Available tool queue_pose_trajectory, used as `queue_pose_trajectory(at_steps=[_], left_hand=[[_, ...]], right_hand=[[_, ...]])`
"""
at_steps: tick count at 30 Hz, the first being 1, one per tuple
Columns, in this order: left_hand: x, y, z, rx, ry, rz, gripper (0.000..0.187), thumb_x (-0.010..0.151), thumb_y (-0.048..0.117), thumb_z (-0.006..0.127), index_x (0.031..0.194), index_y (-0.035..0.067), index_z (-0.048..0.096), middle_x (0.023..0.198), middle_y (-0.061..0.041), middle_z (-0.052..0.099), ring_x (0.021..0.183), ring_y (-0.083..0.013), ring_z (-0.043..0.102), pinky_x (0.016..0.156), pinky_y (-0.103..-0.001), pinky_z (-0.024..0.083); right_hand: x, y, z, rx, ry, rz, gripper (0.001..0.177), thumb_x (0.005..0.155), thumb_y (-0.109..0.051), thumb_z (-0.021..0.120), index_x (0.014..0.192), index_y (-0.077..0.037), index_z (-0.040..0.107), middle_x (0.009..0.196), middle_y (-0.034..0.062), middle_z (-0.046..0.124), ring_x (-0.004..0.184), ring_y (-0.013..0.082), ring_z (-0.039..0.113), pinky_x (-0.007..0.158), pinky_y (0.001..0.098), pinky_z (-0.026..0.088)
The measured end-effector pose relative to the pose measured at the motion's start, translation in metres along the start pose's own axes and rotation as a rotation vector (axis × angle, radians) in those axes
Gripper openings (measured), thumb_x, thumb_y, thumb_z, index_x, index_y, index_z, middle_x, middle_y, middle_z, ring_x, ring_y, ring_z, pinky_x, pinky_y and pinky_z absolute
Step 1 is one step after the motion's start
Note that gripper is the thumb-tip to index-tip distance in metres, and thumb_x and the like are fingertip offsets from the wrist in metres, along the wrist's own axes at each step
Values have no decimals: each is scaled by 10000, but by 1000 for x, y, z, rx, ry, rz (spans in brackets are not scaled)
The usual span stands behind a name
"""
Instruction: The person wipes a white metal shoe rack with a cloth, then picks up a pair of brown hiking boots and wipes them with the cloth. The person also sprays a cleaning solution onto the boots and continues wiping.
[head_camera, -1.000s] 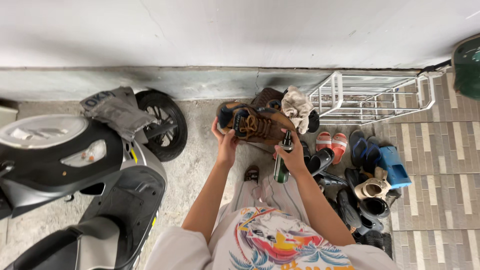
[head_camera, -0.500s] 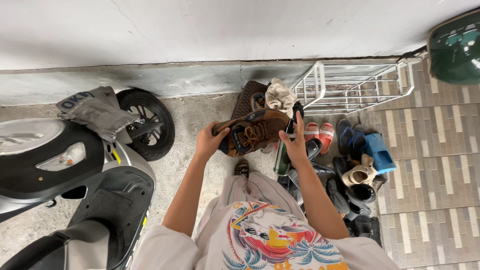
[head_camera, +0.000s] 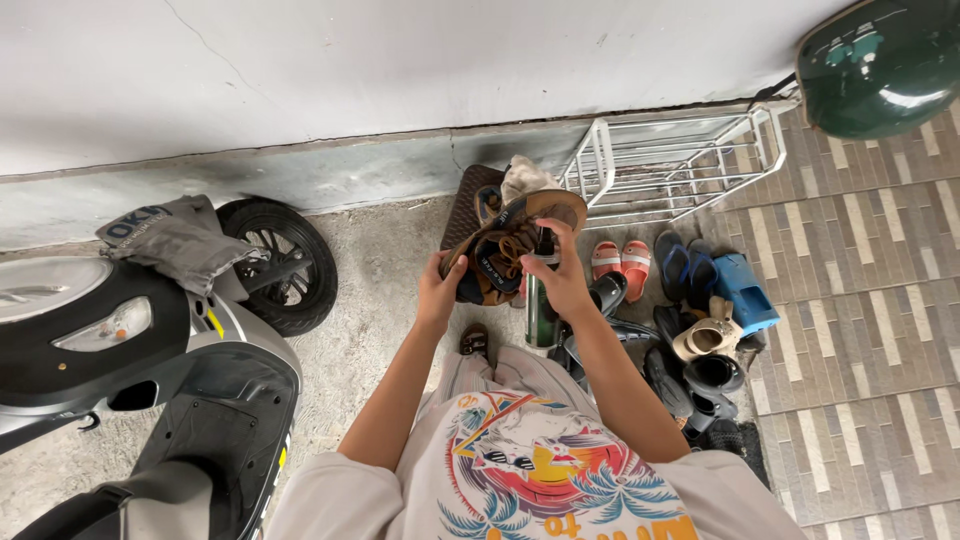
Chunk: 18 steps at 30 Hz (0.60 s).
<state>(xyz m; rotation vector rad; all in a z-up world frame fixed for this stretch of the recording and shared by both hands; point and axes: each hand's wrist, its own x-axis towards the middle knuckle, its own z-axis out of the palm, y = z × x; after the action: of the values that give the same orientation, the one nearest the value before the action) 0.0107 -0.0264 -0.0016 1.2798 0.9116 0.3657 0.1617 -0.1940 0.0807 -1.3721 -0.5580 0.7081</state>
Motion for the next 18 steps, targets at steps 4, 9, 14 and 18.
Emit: queue_pose_trajectory(at_steps=[4, 9, 14, 18], left_hand=[[-4, -8, 14, -76, 58, -36, 484, 966, 400, 677, 1246, 24, 557, 1089, -68, 636, 957, -135, 597, 793, -294, 507], [-12, -7, 26, -201, 80, -66, 496, 982, 385, 663, 1301, 20, 554, 1173, -96, 632, 1064, -162, 600, 896, -299, 495], [-26, 18, 36, -99, -22, -67, 549, 978, 423, 625, 1385, 64, 536, 1271, -76, 641, 1177, -166, 612, 976, -312, 500], [-30, 27, 41, -52, -63, -114, 569, 986, 483, 562, 1406, 101, 541, 1270, -36, 657, 1180, -147, 621, 982, -319, 501]], right_hand=[[-12, -4, -10, 209, 18, 71, 592, 941, -30, 655, 1442, -123, 353, 839, 163, 626, 601, 272, 661, 557, 405, 569], [-31, -10, -33, 256, 117, 108, 648, 904, -25, 613, 1477, -182, 354, 836, 154, 630, 597, 250, 647, 519, 411, 557], [-39, -18, -64, 176, 235, 16, 595, 915, -29, 657, 1413, -168, 363, 824, 147, 604, 584, 260, 640, 527, 429, 568], [-53, -19, -78, 137, 276, -111, 500, 1003, -67, 676, 1383, -162, 365, 827, 154, 609, 609, 260, 637, 573, 427, 578]])
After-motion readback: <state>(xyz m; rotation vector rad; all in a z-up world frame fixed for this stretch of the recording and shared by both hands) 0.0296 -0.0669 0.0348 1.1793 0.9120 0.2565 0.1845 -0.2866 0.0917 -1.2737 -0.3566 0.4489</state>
